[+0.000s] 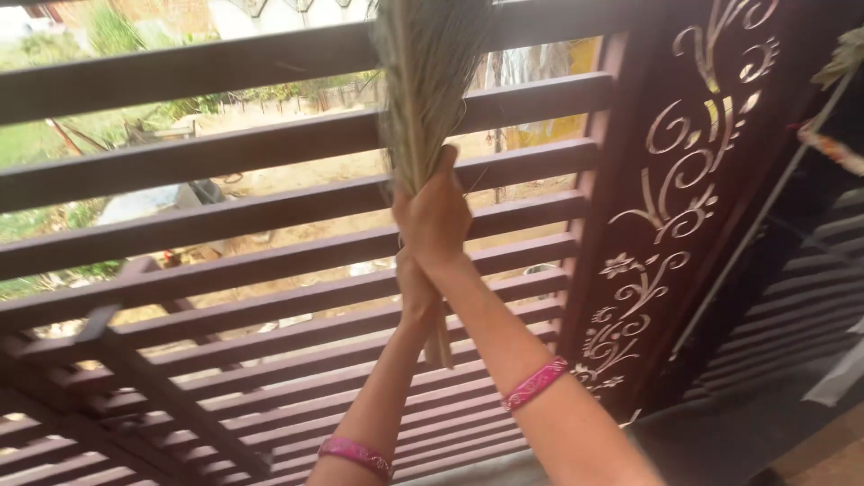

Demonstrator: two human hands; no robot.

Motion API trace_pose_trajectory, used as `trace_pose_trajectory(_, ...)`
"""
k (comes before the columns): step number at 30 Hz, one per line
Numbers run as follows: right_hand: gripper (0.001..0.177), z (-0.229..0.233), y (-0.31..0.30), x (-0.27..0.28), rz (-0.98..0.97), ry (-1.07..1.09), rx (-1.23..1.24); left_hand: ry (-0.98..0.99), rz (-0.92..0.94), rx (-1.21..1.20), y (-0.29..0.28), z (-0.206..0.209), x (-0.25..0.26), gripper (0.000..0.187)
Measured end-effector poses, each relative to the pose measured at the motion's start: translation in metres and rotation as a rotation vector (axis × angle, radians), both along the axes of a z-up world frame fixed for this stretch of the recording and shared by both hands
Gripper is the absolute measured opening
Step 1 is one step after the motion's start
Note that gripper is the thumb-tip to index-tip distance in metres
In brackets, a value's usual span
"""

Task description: The recorder is sweeping a metal gate with a broom to remove dust.

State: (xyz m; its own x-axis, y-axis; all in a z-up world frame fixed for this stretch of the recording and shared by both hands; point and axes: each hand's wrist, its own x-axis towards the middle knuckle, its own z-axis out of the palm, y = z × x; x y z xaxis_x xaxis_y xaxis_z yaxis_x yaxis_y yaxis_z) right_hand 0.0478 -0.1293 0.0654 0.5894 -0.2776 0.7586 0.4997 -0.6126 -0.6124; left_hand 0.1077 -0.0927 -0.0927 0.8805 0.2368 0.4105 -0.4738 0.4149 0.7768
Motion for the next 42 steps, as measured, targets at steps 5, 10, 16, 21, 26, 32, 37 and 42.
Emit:
trace_pose_trajectory(5, 0.071, -0.019, 0.105, -0.002, 0.086, 0.043, 0.029, 0.08, 0.167, 0.096, 0.109, 0.01, -0.041, 0.024)
trace_pose_trajectory(10, 0.083, -0.022, 0.199, -0.026, 0.256, 0.065, -0.092, 0.126, 0.321, 0.127, 0.196, 0.004, -0.077, 0.021)
trace_pose_trajectory(16, 0.058, 0.011, 0.25, -0.065, 0.601, 0.219, -0.218, -0.097, 0.689, 0.305, 0.245, -0.007, -0.086, 0.024)
trace_pose_trajectory(21, 0.056, 0.015, 0.227, -0.051, 0.469, 0.158, -0.026, 0.145, 0.485, 0.244, 0.224, 0.029, -0.093, 0.06)
trace_pose_trajectory(26, 0.056, 0.02, 0.21, -0.061, 0.265, 0.217, 0.087, 0.159, 0.309, 0.308, 0.209, 0.031, -0.085, 0.065)
trace_pose_trajectory(32, 0.048, 0.004, 0.239, -0.059, 0.061, 0.005, 0.119, 0.02, 0.005, 0.238, 0.245, 0.015, -0.07, 0.067)
trace_pose_trajectory(37, 0.055, 0.013, 0.294, -0.072, -0.001, 0.111, -0.007, 0.037, -0.16, 0.04, 0.298, 0.031, -0.095, 0.06)
trace_pose_trajectory(42, 0.061, 0.013, 0.364, -0.069, 0.094, 0.239, 0.025, 0.073, -0.047, 0.029, 0.374, 0.035, -0.111, 0.044)
